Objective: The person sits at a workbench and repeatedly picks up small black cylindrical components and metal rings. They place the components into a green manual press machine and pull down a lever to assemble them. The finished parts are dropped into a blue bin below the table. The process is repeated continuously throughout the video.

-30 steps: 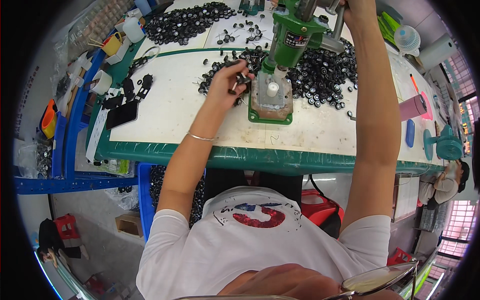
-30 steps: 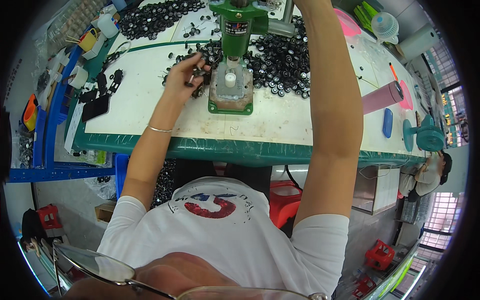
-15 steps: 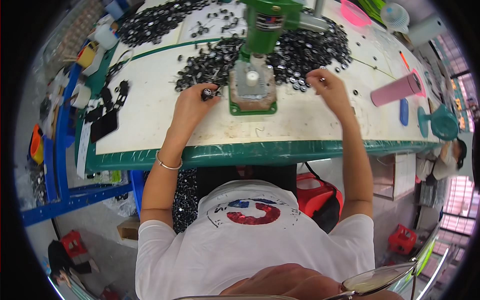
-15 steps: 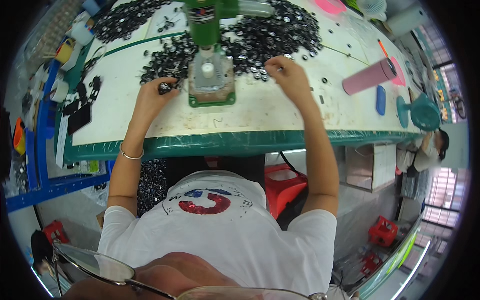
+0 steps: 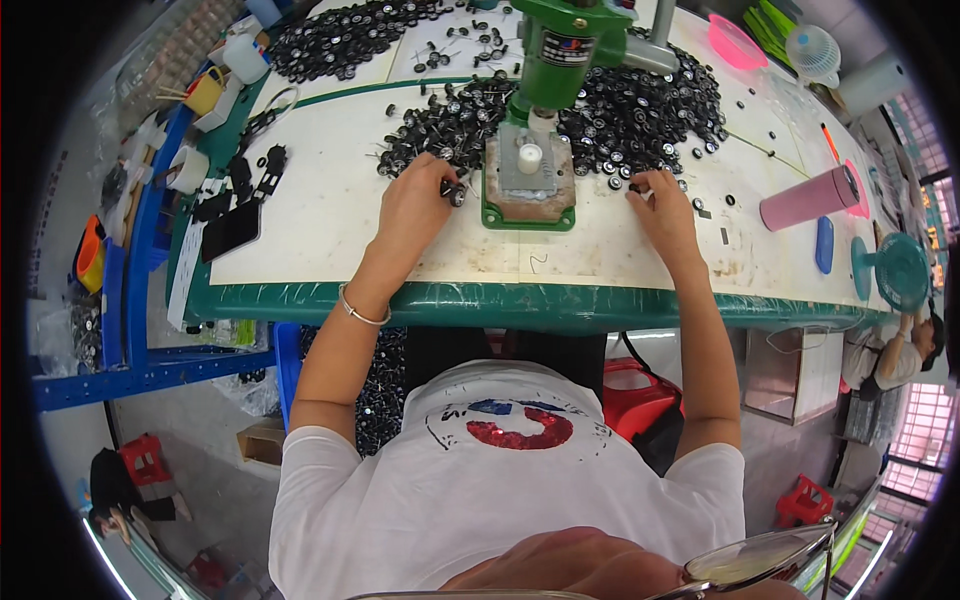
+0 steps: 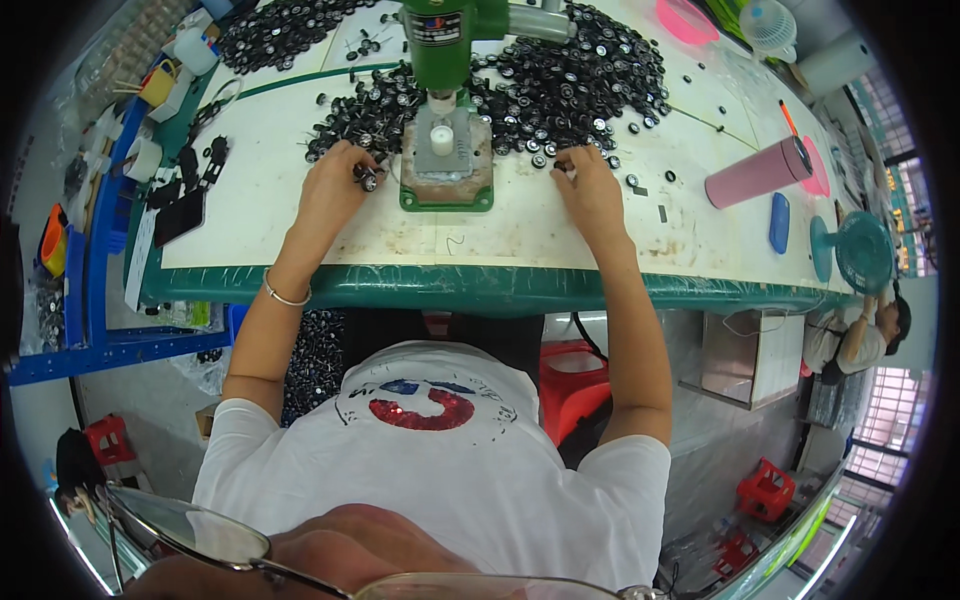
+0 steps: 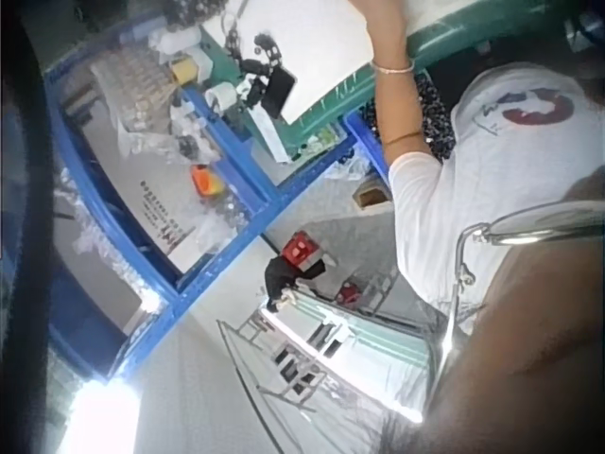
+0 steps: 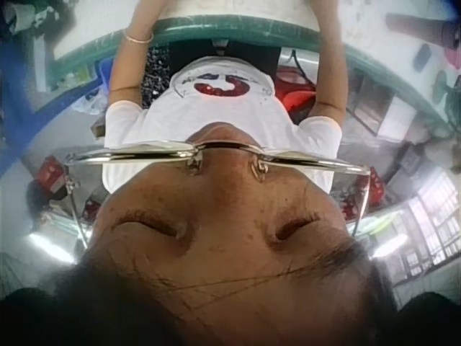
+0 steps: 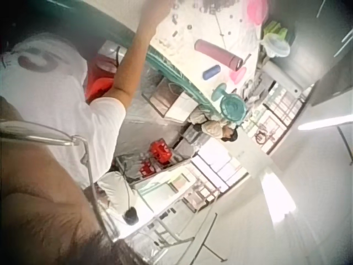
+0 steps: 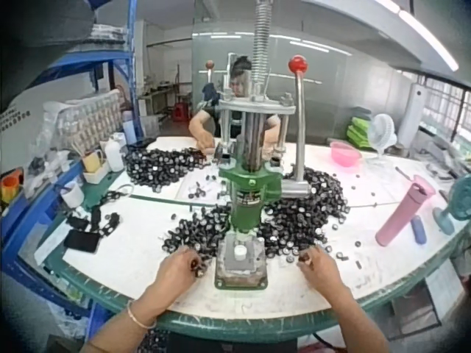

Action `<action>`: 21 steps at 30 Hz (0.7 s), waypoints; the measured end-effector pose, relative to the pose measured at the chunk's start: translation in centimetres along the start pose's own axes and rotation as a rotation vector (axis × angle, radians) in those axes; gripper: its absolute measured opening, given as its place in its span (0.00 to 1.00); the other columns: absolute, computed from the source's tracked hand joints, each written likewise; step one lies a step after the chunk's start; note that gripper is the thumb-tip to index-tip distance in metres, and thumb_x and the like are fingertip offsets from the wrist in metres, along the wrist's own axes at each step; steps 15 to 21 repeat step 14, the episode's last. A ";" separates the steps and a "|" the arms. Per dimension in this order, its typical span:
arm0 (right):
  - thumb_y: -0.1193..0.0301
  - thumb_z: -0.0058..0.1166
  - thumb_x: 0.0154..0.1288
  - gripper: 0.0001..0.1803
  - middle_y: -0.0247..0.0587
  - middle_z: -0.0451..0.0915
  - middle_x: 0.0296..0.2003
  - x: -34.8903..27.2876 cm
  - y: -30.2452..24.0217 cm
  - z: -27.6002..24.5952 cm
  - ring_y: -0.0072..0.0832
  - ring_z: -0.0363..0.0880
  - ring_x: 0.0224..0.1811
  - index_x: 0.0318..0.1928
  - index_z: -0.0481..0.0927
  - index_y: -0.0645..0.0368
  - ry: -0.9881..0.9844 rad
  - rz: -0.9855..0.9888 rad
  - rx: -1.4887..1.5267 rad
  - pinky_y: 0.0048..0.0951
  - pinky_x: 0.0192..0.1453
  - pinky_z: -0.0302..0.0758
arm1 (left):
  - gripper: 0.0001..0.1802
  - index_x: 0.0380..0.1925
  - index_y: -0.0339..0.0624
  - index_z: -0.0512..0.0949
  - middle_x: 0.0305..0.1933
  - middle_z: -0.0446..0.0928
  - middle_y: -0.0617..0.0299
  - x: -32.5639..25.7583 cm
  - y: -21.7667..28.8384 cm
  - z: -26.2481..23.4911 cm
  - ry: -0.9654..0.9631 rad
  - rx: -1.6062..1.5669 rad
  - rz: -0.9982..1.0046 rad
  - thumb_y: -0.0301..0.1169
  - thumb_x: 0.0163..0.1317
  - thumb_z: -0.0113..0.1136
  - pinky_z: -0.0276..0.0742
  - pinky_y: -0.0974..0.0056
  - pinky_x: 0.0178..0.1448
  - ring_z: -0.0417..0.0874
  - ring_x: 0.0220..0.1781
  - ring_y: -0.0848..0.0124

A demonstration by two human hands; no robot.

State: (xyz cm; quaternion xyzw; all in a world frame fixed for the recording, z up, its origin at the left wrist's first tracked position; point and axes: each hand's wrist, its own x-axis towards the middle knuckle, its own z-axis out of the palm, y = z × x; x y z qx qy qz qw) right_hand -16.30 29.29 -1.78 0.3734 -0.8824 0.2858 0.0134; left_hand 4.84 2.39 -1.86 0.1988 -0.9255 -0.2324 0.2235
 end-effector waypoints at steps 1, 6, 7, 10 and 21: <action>0.71 0.61 0.58 0.11 0.40 0.76 0.38 -0.1 -0.2 -0.2 0.33 0.77 0.30 0.42 0.78 0.59 -0.010 0.005 -0.010 0.33 0.38 0.74 | 0.09 0.28 0.38 0.80 0.33 0.76 0.55 0.1 0.0 0.0 -0.013 -0.034 0.010 0.27 0.48 0.69 0.73 0.59 0.37 0.78 0.33 0.56; 0.71 0.63 0.58 0.14 0.39 0.79 0.37 0.3 -1.8 0.0 0.27 0.78 0.32 0.44 0.79 0.61 0.033 -0.082 0.309 0.28 0.39 0.75 | 0.05 0.29 0.40 0.81 0.41 0.82 0.61 0.7 -0.1 -1.4 -0.050 -0.517 -0.257 0.26 0.54 0.69 0.66 0.74 0.21 0.79 0.27 0.77; 0.72 0.63 0.58 0.14 0.39 0.80 0.38 0.7 -2.9 0.2 0.27 0.78 0.33 0.44 0.79 0.61 0.029 -0.120 0.371 0.27 0.40 0.75 | 0.05 0.30 0.40 0.81 0.43 0.82 0.60 0.9 0.0 -1.5 -0.060 -0.686 -0.301 0.25 0.54 0.69 0.65 0.75 0.21 0.80 0.28 0.77; 0.72 0.64 0.58 0.13 0.38 0.80 0.38 2.0 -7.4 0.9 0.25 0.78 0.35 0.44 0.81 0.61 0.019 -0.237 0.537 0.26 0.41 0.76 | 0.07 0.32 0.36 0.80 0.39 0.83 0.58 1.8 0.6 -1.9 -0.118 -1.116 -0.416 0.25 0.55 0.67 0.62 0.77 0.20 0.85 0.32 0.75; 0.69 0.61 0.61 0.13 0.42 0.80 0.40 3.6 -10.1 2.8 0.29 0.81 0.39 0.44 0.82 0.60 -0.017 -0.291 0.431 0.31 0.47 0.77 | 0.12 0.42 0.36 0.80 0.36 0.84 0.58 3.1 0.1 -0.5 -0.130 -1.307 -0.526 0.27 0.58 0.66 0.62 0.76 0.19 0.86 0.34 0.72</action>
